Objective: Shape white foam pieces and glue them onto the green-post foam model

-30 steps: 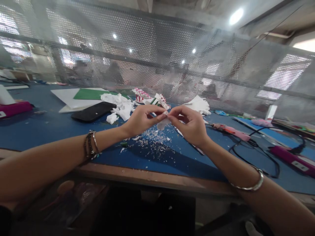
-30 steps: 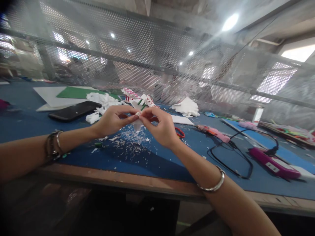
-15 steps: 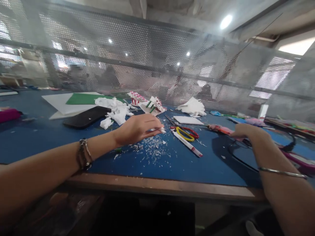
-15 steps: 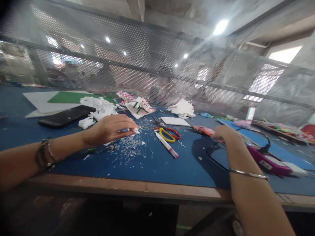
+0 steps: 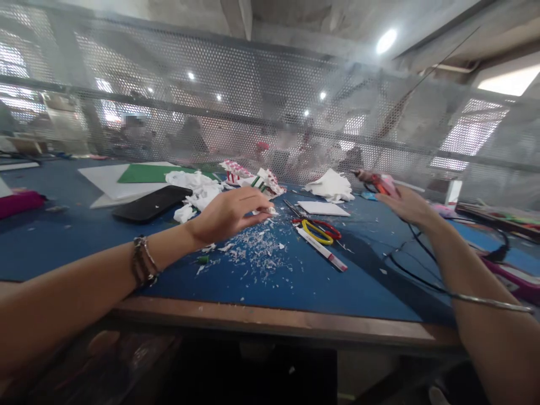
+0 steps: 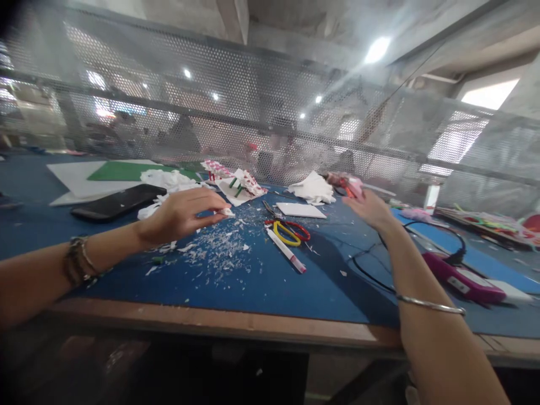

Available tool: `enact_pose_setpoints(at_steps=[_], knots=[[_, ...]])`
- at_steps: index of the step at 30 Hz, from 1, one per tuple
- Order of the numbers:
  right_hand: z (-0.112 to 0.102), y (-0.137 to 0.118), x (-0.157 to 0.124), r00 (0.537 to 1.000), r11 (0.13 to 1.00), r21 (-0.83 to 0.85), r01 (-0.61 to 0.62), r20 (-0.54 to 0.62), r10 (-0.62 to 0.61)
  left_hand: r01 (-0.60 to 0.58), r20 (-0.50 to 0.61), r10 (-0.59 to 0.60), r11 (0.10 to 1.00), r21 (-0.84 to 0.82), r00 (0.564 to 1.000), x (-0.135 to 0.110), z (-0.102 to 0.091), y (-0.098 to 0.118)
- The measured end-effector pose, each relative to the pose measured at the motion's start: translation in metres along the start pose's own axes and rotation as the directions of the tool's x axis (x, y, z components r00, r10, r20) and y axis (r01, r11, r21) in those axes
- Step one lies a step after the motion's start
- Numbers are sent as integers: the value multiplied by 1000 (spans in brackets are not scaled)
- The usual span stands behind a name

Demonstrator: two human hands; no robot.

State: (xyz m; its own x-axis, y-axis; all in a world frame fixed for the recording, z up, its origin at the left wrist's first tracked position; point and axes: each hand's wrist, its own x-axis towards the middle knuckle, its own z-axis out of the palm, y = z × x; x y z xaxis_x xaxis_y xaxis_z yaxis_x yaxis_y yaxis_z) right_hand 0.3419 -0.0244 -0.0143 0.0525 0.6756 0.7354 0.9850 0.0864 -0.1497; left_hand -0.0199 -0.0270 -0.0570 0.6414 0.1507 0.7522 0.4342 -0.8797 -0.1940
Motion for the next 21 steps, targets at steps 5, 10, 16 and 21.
enact_pose_setpoints(at_steps=[5, 10, 16, 21], knots=[[-2, -59, -11, 999, 998, 43, 39, -36, -37, -57, -41, 60, 995, 85, 997, 1, -5, -2], [0, -94, -26, 972, 964, 137, 229, -82, -219, -4, -31, 7, 996, 94, 1000, 2, -7, -2], [7, -106, -35, 932, 915, 176, 362, -39, -361, -29, -43, 35, 991, 133, 998, 1, -6, 0], [11, -107, -38, 923, 916, 122, 383, -11, -385, -98, -65, 113, 976, 194, 992, 2, -6, 2]])
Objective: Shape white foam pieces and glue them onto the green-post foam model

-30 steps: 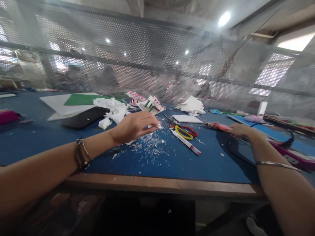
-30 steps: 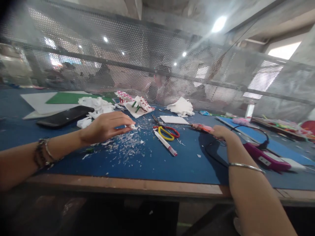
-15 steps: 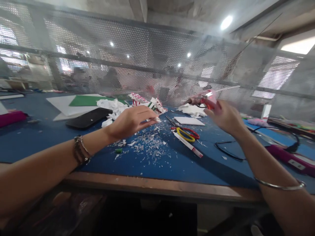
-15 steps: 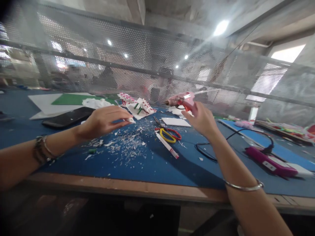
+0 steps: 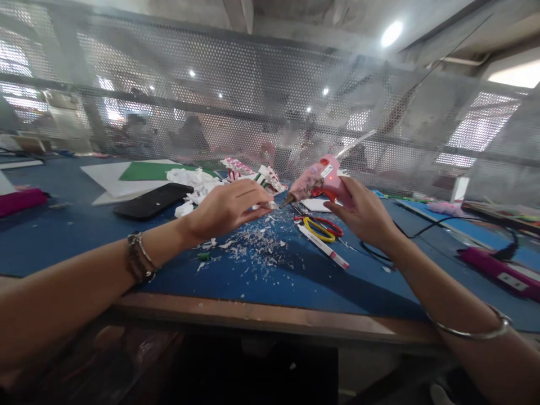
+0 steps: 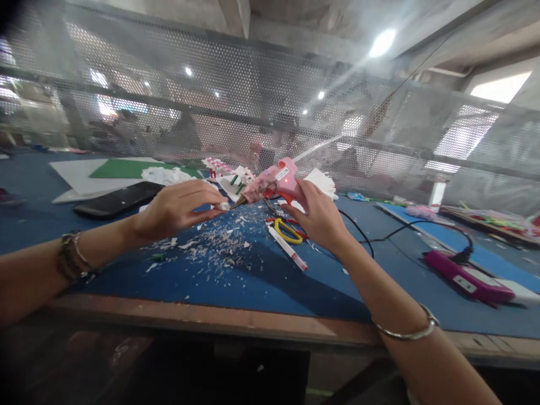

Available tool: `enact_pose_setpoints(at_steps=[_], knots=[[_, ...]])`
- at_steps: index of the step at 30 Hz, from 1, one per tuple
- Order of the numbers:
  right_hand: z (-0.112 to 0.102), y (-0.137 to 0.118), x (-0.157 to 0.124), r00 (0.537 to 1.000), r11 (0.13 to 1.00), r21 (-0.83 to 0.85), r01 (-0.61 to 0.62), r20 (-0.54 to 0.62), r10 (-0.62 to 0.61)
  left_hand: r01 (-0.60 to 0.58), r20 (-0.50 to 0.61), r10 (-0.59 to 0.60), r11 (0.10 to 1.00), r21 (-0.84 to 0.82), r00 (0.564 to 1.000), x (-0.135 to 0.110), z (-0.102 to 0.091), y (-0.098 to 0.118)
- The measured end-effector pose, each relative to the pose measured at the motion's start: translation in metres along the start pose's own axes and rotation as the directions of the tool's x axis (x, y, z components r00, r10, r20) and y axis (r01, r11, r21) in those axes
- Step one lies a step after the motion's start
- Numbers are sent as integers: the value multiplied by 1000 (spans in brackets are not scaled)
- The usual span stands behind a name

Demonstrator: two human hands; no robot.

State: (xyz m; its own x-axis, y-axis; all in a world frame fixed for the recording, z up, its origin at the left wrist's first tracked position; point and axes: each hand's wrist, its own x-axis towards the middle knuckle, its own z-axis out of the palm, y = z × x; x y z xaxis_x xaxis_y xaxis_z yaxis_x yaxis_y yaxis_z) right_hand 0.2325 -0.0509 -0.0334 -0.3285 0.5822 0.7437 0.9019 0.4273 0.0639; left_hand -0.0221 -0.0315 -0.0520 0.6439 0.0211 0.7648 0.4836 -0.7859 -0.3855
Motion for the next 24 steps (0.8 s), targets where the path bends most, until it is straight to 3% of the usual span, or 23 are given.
enact_pose_setpoints(at_steps=[24], knots=[[4, 4, -3, 1000, 999, -50, 13, 14, -12, -56, -42, 57, 998, 11, 998, -1, 1, 2]])
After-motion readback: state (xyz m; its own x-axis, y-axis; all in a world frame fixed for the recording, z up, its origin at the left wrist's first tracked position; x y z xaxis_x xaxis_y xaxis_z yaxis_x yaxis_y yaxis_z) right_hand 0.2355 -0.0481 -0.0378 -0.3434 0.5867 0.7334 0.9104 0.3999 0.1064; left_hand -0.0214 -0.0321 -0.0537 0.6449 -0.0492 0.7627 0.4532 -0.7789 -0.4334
